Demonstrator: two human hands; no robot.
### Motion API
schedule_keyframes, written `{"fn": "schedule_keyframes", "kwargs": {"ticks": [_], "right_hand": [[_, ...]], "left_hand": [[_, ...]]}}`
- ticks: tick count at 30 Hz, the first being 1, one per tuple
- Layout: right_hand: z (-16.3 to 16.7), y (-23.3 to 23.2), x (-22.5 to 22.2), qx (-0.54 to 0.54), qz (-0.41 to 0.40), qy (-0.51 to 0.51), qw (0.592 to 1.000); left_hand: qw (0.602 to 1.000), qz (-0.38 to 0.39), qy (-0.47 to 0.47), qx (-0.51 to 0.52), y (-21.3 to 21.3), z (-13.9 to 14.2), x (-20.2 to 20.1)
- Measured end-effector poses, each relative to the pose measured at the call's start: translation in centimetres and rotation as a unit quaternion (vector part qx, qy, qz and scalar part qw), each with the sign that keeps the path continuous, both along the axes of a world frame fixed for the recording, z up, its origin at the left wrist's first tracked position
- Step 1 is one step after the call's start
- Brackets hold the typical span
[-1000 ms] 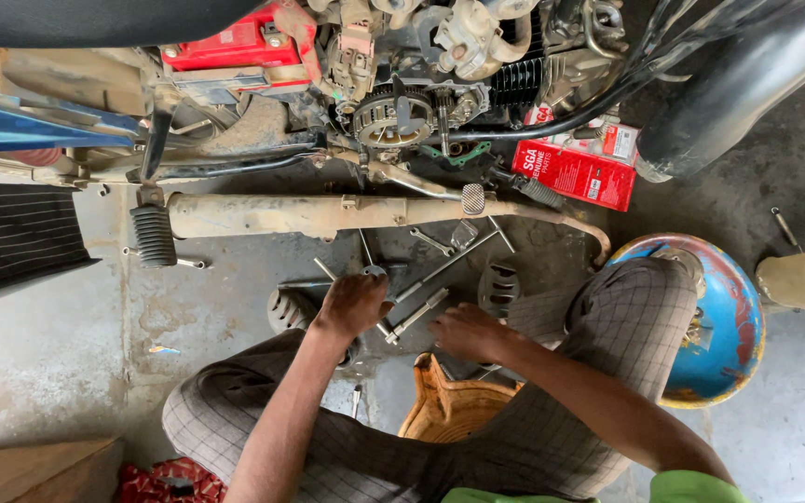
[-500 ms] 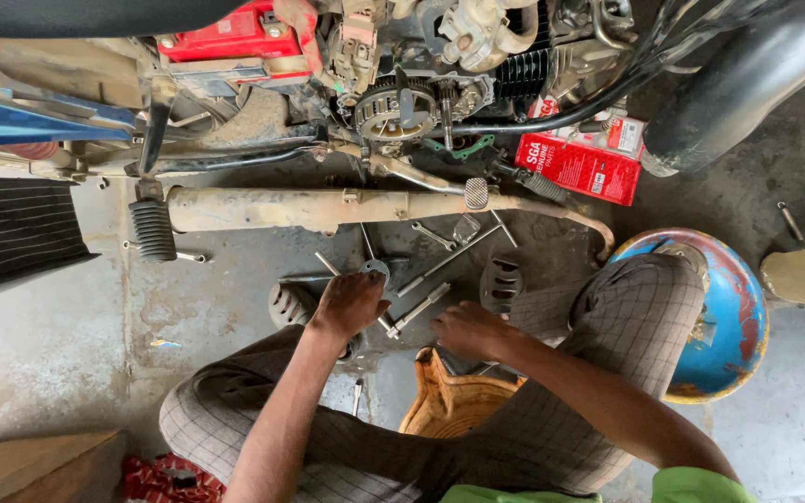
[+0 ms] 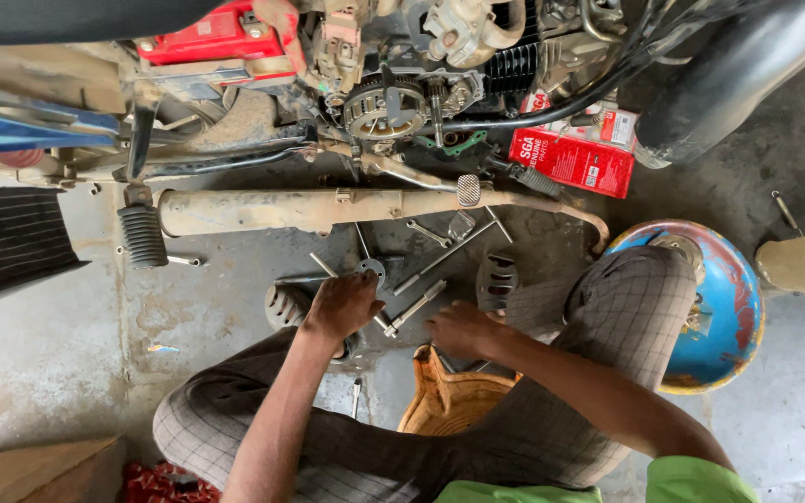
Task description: The person uses a socket wrench and T-handle tool to loosen and remove bolts from the motorcycle engine's clutch assembly. They remove the clutch cover and clutch basket, placing them into a blue basin on the floor.
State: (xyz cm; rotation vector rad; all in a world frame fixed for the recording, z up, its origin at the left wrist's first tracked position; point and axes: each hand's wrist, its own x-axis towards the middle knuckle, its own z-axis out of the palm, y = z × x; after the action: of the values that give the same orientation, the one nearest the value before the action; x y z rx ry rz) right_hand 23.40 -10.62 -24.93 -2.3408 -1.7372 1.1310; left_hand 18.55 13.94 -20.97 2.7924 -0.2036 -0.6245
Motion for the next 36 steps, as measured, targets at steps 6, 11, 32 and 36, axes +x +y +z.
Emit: {"fn": "schedule_keyframes", "kwargs": {"ticks": [6,11,32,36], "right_hand": [[0.4,0.0,-0.8,0.091,0.003,-0.011,0.996],[2.0,-0.7,-2.1,0.187,0.022,-0.06,0.98],[15.1,-7.3,-1.9,0.356,0.035,-0.034,0.933],[15.1,-8.2,0.0,0.34,0.005,-0.046,0.939]], "left_hand": [[0.998,0.035,0.05,-0.013,1.9,-1.8,0.3],[0.994,0.079,0.081,0.003,3.7,-4.2,-0.2],[0.477,0.583,-0.083,-0.653,-8.0,-7.3,17.0],[0.268,0.558,-0.212,-0.756,-11.9,-8.4,24.3]]}}
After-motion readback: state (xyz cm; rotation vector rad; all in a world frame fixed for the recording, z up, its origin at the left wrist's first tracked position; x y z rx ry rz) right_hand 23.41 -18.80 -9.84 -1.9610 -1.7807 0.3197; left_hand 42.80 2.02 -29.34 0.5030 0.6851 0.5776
